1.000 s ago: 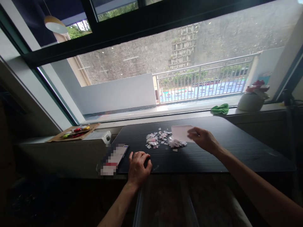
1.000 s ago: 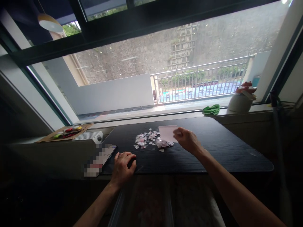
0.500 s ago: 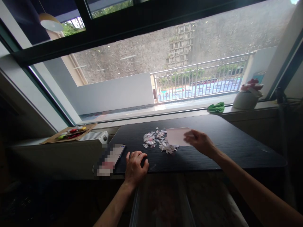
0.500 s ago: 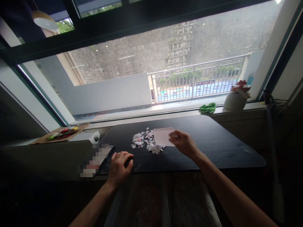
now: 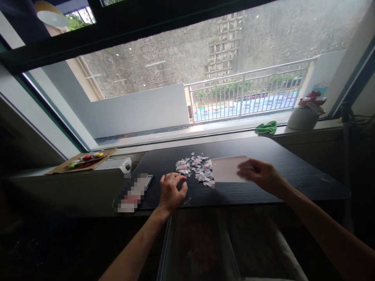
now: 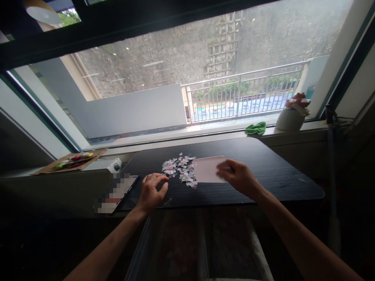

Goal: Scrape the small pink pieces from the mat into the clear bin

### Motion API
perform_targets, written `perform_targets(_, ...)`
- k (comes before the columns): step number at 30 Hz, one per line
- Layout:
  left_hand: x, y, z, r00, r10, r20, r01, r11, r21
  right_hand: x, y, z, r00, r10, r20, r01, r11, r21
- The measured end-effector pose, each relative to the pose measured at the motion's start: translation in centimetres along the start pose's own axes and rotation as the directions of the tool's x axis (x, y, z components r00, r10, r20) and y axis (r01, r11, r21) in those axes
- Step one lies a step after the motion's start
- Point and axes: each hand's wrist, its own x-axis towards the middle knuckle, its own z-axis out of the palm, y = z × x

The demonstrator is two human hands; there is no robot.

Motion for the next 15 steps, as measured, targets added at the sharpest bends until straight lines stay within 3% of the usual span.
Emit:
perform_targets(5,-0.2,1.0,1.3,0.997,0.015,0.073,-0.017,1.000,0.026,0.3,1.2,0.6,0.996,-0.036,0.084,0.032,0.998,0.051)
perform_targets(11,-0.8,0.9,1.7,0.996,0.045,0.082,-0.051,0.996,0.068,0.1,2.0,0.2,0.998,-0.062,-0.018,0.060,0.995,-0.078)
perform_targets(15,-0.8,1.0,1.7,0.996,0.064,0.066,-0.070,0.994,0.087,-1.2,1.9,0.1,0.996,-0.093,-0.011,0.092,0.991,-0.097)
